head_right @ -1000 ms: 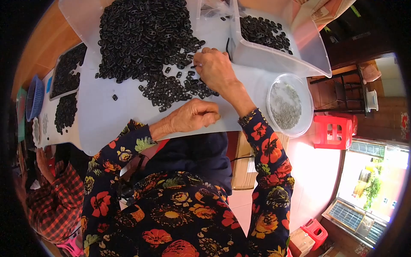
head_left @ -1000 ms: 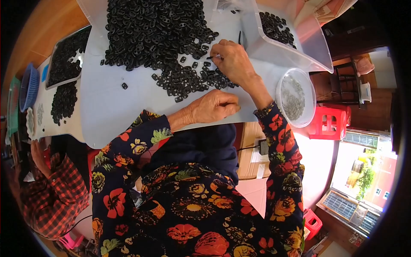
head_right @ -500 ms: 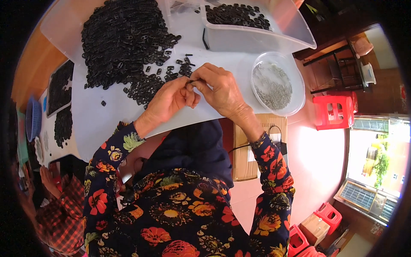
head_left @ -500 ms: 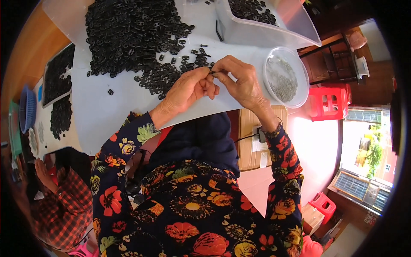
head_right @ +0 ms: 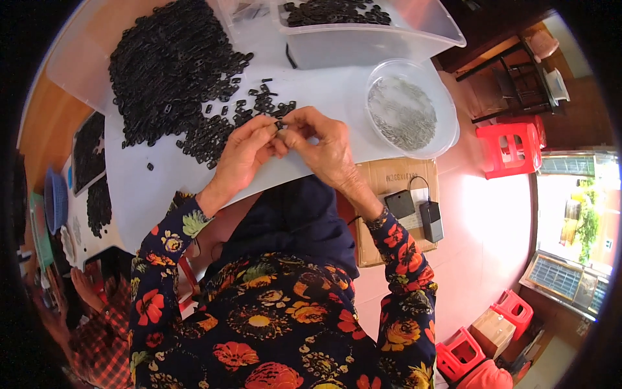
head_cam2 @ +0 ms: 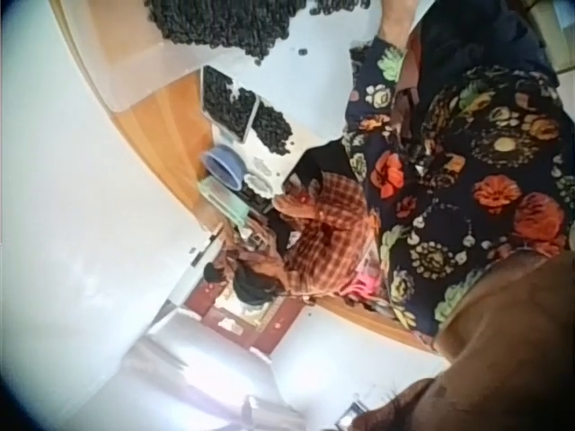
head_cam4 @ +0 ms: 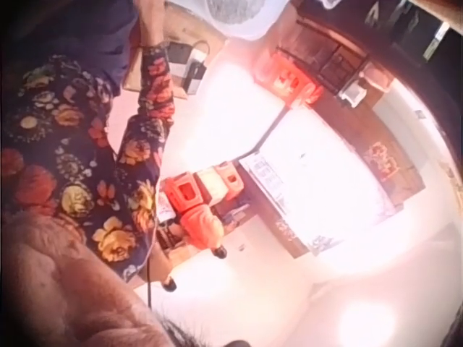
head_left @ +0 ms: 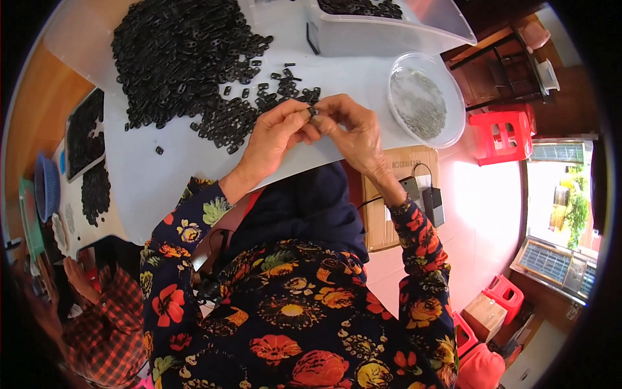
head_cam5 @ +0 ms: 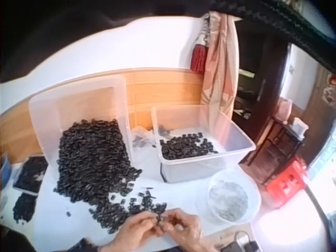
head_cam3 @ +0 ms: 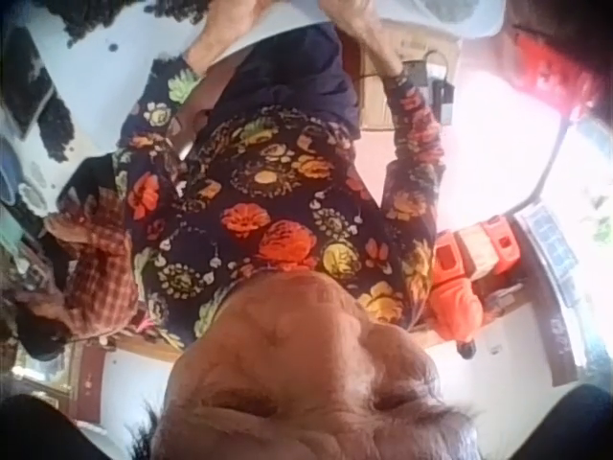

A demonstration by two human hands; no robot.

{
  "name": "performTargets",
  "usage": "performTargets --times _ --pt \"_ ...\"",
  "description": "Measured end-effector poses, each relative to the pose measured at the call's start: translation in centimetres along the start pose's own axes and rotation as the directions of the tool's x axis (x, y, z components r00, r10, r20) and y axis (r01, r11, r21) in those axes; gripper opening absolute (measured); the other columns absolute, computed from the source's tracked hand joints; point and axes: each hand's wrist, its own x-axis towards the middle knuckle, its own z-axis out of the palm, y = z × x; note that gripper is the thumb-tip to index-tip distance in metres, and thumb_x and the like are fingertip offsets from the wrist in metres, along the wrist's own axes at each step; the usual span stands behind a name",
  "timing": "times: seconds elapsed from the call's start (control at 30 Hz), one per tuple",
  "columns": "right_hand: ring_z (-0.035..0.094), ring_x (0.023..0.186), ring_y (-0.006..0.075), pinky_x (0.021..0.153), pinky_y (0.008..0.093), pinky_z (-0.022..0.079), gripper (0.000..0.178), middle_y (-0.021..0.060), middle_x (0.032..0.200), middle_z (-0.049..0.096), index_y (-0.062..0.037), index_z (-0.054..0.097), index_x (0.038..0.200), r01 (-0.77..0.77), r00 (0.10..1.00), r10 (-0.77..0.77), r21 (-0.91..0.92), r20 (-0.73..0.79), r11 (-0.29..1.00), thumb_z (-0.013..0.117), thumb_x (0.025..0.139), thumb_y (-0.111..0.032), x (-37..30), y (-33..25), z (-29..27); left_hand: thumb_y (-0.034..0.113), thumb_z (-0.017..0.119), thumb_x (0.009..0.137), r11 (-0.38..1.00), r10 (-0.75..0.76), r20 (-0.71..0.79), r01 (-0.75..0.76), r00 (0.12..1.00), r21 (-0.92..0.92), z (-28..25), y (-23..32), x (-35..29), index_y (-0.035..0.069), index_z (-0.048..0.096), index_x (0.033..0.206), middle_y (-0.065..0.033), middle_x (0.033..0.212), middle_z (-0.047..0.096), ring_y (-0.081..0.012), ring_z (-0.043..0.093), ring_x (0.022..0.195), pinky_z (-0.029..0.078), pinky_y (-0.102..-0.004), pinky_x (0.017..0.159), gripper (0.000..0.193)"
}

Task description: The person assembles plastic components by picking up plastic pieces and inserting metal pins into them by hand.

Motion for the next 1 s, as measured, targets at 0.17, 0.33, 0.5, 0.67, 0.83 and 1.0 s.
performTargets --times 0.17,0.33,0.5,0.67,0.83,1.0 --pt "0.061 0.061 0.0096 0.059 0.024 0.05 0.009 0.0075 0.069 0.066 0.0027 0.059 0.087 0.043 0.999 -0.043 -0.008 -0.003 0.999 0.063 0.083 -0.004 -0.1 -0.1 0.5 0.01 0.05 0.094 0.963 0.103 -0.045 -0.088 0.994 0.255 -0.2 -0.3 -0.1 -0.002 0.059 0.1 -0.0048 0.082 0.062 -0.0107 0.058 0.074 0.047 -0.0243 0.07 0.015" --pt "0.061 0.057 0.0194 0.055 0.0299 0.048 0.005 0.0098 0.068 0.063 -0.0003 0.059 0.078 0.08 0.997 -0.081 -0.146 -0.003 0.986 0.06 0.081 -0.005 -0.2 -1.0 0.0 0.007 0.05 0.093 0.901 0.097 0.0 -0.088 0.995 0.425 0.0 0.2 -0.1 -0.001 0.06 0.095 -0.0029 0.079 0.061 -0.0086 0.057 0.073 0.047 -0.022 0.069 0.013" --pt "0.06 0.058 0.0197 0.055 0.0291 0.048 0.005 0.0109 0.071 0.062 0.0017 0.062 0.082 0.191 0.981 -0.184 -0.305 0.054 0.933 0.06 0.083 -0.003 -0.6 -1.0 -0.5 0.005 0.049 0.092 0.84 0.1 -0.014 -0.077 0.995 0.537 0.4 0.4 -0.1 -0.001 0.06 0.094 -0.0031 0.077 0.061 -0.0085 0.056 0.072 0.046 -0.0222 0.069 0.012" --pt "0.06 0.061 0.0297 0.057 0.0351 0.049 0.007 0.0146 0.073 0.062 -0.001 0.062 0.083 0.193 0.973 -0.23 -0.464 -0.023 0.864 0.061 0.081 -0.008 0.1 -1.8 -3.8 0.006 0.045 0.089 0.923 0.125 0.015 -0.122 0.992 0.366 -1.3 -0.8 -0.1 0.0 0.056 0.084 -0.0042 0.074 0.059 -0.011 0.055 0.073 0.044 -0.0254 0.071 0.013" --pt "0.064 0.068 0.0306 0.063 0.0358 0.051 0.009 0.0143 0.078 0.065 -0.0008 0.067 0.083 0.094 0.975 -0.216 -0.792 -0.05 0.604 0.063 0.077 -0.006 3.8 0.4 -14.6 0.01 0.043 0.089 0.88 0.091 0.054 -0.106 0.994 0.462 -0.6 0.0 -0.2 0.001 0.054 0.082 -0.005 0.072 0.059 -0.0113 0.054 0.073 0.043 -0.026 0.071 0.016" --pt "0.063 0.073 0.0321 0.069 0.0376 0.05 0.01 0.0146 0.08 0.065 -0.0025 0.068 0.08 0.027 0.999 0.012 -0.845 0.04 0.534 0.062 0.075 -0.009 4.8 1.2 -16.1 0.01 0.043 0.089 0.858 0.088 0.062 -0.107 0.994 0.502 -0.8 -0.1 0.1 0.001 0.055 0.082 -0.0056 0.073 0.059 -0.0114 0.053 0.072 0.043 -0.0262 0.07 0.016"
